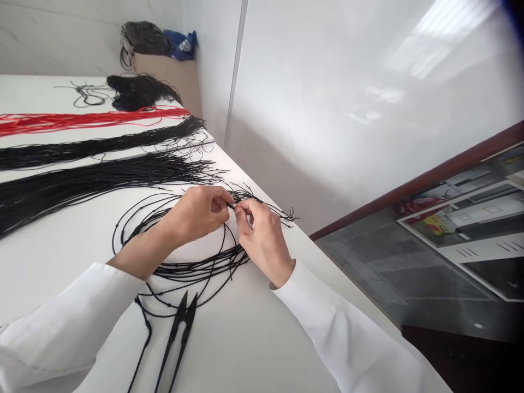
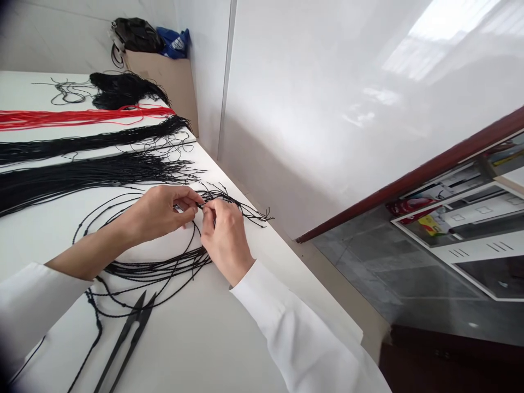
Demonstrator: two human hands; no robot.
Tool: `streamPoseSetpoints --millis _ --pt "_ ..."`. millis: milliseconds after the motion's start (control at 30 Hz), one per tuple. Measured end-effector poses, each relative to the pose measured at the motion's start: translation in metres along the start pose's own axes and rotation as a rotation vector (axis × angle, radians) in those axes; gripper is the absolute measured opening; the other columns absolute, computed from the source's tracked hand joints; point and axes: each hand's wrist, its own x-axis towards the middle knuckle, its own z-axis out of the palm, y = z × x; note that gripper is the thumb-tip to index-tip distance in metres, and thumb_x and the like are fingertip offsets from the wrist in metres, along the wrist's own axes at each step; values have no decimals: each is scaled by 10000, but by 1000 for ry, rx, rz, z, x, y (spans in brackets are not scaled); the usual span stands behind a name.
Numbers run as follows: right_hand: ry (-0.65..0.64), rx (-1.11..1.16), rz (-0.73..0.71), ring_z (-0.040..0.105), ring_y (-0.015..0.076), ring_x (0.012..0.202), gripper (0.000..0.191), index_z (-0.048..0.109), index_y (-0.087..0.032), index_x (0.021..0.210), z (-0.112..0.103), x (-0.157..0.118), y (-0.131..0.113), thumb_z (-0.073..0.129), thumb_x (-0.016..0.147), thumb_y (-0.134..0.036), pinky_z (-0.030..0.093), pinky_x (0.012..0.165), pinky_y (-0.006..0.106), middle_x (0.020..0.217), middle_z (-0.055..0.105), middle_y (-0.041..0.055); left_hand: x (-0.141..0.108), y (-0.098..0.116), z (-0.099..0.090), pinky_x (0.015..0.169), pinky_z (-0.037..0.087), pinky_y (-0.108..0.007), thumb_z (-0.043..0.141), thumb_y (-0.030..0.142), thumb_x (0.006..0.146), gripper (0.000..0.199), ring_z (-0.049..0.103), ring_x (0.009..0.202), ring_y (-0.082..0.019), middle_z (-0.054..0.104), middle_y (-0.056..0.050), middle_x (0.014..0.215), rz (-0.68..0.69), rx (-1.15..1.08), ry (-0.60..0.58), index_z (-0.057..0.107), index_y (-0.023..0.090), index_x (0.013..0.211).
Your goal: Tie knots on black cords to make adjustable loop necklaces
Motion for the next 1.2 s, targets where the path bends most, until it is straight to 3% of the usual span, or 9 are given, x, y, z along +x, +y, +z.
streamPoseSetpoints --millis 133,400,567,633,800,1200 --pt "-9 0 2 568 194 740 124 595 -199 855 0 0 0 499 930 -175 426 708 312 838 704 44 0 -2 0 598 469 -235 596 217 730 204 625 613 -142 683 27 656 9 -54 0 747 198 866" --pt "-23 -17 -25 560 199 749 130 604 -191 862 0 1 0 487 912 -164 430 711 311 810 693 44 4 0 5 450 363 -235 633 255 704 70 470 466 -112 577 52 532 -26 -47 29 683 207 705" --pt "5 82 70 581 182 732 134 611 -188 872 -5 1 0 493 925 -225 438 704 302 831 691 43 3 -2 1 581 418 -255 620 312 784 260 558 625 -148 656 28 679 32 22 60 733 231 1004" --pt "-1 115 101 579 171 709 150 617 -185 868 -6 1 -1 494 930 -244 435 688 294 816 685 36 2 -4 -1 579 409 -262 597 344 821 274 537 610 -148 635 30 659 19 0 35 730 239 1037" --pt "0 143 146 539 151 655 169 649 -178 884 -7 1 -2 512 927 -266 423 651 286 822 693 30 2 -3 -3 505 349 -257 616 383 808 202 439 544 -135 507 36 567 -11 -82 -2 715 208 833" --pt "13 126 130 466 143 602 153 687 -201 947 -8 2 1 557 915 -275 418 635 293 779 681 10 8 0 2 461 300 -239 651 342 758 149 395 513 -113 488 41 569 -46 -174 -40 666 194 744"
